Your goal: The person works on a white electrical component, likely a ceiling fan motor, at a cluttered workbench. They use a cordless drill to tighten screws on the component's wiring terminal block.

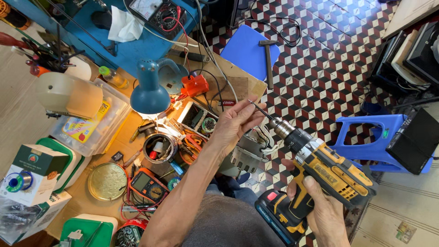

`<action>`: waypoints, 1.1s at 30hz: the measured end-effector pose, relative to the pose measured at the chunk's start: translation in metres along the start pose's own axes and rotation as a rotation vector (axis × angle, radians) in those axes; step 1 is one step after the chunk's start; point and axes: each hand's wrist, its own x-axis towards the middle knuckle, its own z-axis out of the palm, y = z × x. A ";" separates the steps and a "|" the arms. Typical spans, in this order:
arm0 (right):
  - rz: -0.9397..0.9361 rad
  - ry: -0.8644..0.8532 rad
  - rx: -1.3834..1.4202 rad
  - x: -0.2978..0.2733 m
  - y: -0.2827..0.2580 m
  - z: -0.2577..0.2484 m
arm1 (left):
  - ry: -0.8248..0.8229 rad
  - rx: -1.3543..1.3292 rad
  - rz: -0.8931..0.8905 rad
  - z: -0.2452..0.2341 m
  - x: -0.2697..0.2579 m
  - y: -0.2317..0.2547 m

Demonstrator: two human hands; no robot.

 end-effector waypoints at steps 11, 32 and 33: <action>0.066 0.120 -0.073 0.007 -0.009 -0.003 | 0.242 0.777 -0.114 -0.102 -0.002 -0.036; 0.404 0.276 -0.675 0.007 -0.033 -0.027 | 0.103 0.755 -0.242 -0.076 0.004 -0.029; 0.417 0.293 -0.694 0.008 -0.036 -0.023 | 0.105 0.778 -0.237 -0.076 0.006 -0.030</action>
